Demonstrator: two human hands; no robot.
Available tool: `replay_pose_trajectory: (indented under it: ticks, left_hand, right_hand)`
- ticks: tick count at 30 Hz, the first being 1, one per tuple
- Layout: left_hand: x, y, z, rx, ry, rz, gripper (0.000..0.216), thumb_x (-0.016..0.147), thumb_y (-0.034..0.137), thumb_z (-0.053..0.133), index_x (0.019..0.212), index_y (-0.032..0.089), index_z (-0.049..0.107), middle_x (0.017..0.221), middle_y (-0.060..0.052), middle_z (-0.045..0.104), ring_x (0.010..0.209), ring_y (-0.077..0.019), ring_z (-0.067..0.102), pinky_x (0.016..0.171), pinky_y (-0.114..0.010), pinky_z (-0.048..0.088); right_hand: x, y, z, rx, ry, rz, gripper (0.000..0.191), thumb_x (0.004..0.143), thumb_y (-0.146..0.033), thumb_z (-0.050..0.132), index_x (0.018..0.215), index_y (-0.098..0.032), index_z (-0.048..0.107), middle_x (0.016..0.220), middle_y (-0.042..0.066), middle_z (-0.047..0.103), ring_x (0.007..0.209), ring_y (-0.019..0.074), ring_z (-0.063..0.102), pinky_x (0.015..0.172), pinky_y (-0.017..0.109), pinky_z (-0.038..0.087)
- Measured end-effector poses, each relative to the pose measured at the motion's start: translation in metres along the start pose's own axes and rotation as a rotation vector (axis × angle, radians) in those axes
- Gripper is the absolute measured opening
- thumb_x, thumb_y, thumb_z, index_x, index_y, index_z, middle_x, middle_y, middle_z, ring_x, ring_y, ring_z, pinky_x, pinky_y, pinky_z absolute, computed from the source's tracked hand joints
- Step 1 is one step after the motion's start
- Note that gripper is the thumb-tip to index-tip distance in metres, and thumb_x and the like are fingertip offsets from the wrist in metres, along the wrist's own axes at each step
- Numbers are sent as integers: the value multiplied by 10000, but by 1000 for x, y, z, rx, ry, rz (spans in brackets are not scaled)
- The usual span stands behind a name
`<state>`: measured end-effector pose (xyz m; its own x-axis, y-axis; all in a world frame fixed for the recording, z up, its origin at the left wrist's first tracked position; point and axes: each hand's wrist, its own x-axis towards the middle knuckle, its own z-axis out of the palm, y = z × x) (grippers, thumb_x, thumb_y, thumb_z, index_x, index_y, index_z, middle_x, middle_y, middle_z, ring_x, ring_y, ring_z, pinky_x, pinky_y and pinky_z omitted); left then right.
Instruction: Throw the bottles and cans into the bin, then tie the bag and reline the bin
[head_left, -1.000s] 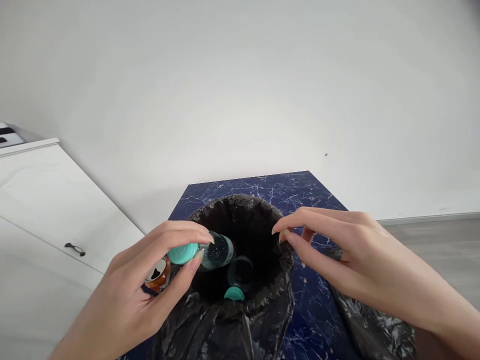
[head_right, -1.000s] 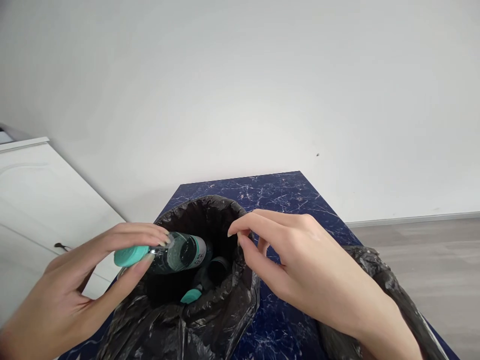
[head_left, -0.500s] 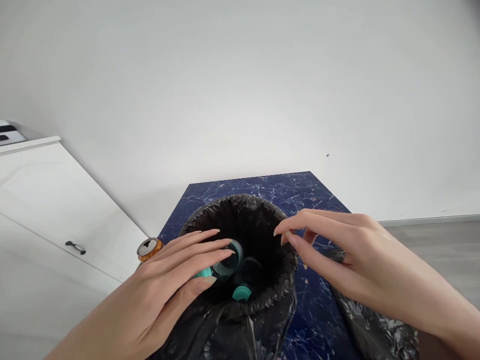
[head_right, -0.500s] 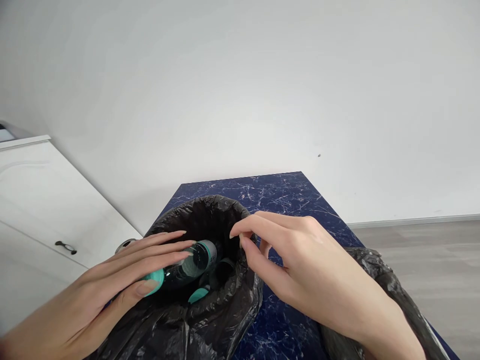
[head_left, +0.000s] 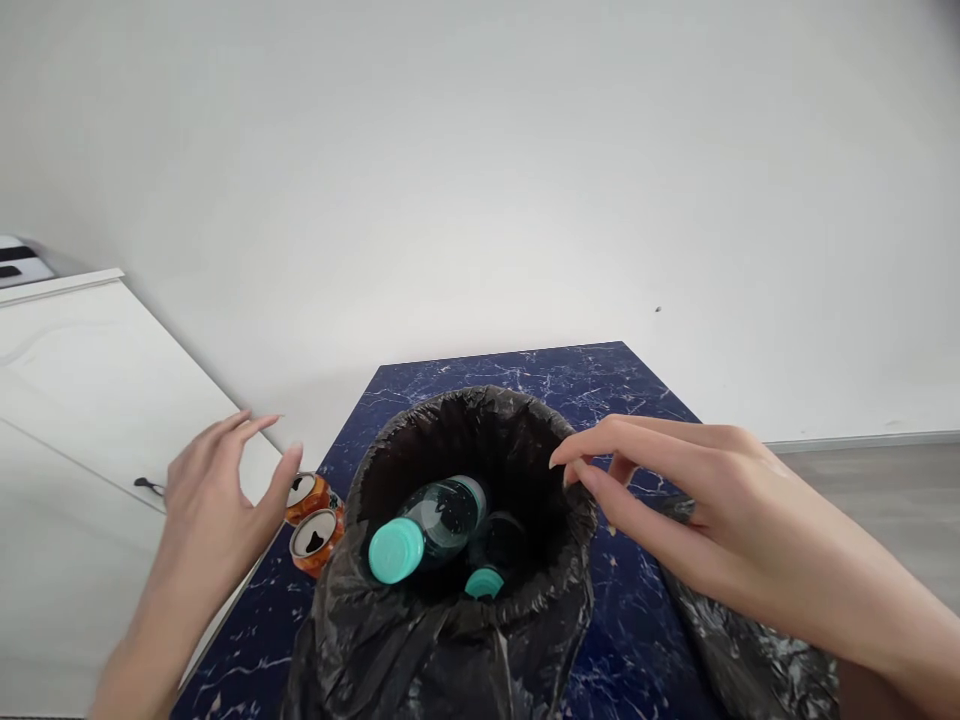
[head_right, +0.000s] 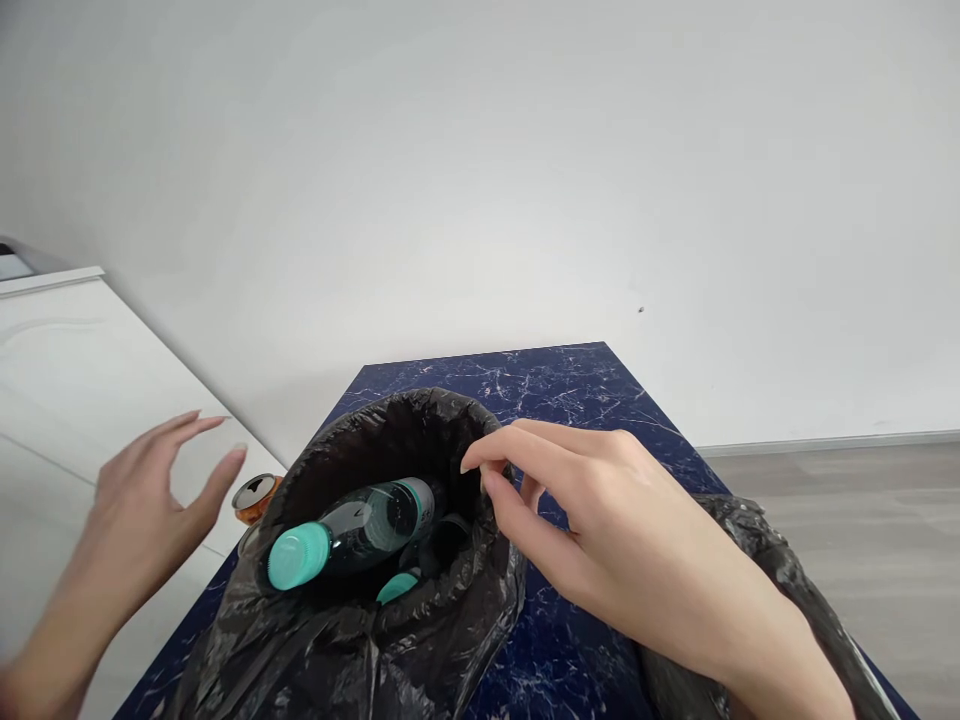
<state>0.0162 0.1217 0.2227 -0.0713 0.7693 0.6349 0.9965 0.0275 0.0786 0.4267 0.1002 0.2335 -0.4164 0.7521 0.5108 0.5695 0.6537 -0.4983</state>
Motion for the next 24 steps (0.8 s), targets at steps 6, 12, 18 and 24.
replay_pose_trajectory:
  ticks: [6, 12, 18, 24]
  left_hand:
    - [-13, -41, 40, -40, -406, -101, 738, 1017, 659, 405, 1452, 94, 598, 1555, -270, 614, 1498, -474, 531, 1214, -605, 437]
    - [-16, -51, 50, -47, -493, -165, 659, 933, 657, 426, 1277, 191, 739, 1352, -180, 778, 1175, -388, 764, 882, -413, 612]
    - [-7, -51, 43, -20, -550, -213, 733, 901, 725, 429, 1246, 168, 758, 1216, -195, 822, 1018, -398, 802, 732, -405, 587]
    - [-7, -53, 41, -3, -530, -222, 627, 922, 665, 466, 1269, 204, 711, 1268, -152, 818, 1051, -411, 800, 804, -448, 595]
  right_hand:
    - [1, -3, -1, 23, -20, 10, 208, 1117, -311, 520, 1197, -335, 710, 1116, -30, 792, 487, 57, 534, 461, 240, 424]
    - [0, -2, 0, 33, -29, 19, 212, 1120, -327, 515, 1198, -323, 712, 1133, -6, 791, 583, 92, 621, 494, 253, 457]
    - [0, -2, 0, 32, -40, 21, 208, 1123, -320, 517, 1220, -344, 699, 1123, -37, 782, 486, 51, 516, 452, 240, 408]
    - [0, -2, -1, 29, -28, 12, 200, 1120, -316, 524, 1215, -342, 698, 1118, -38, 786, 524, 61, 554, 477, 234, 430]
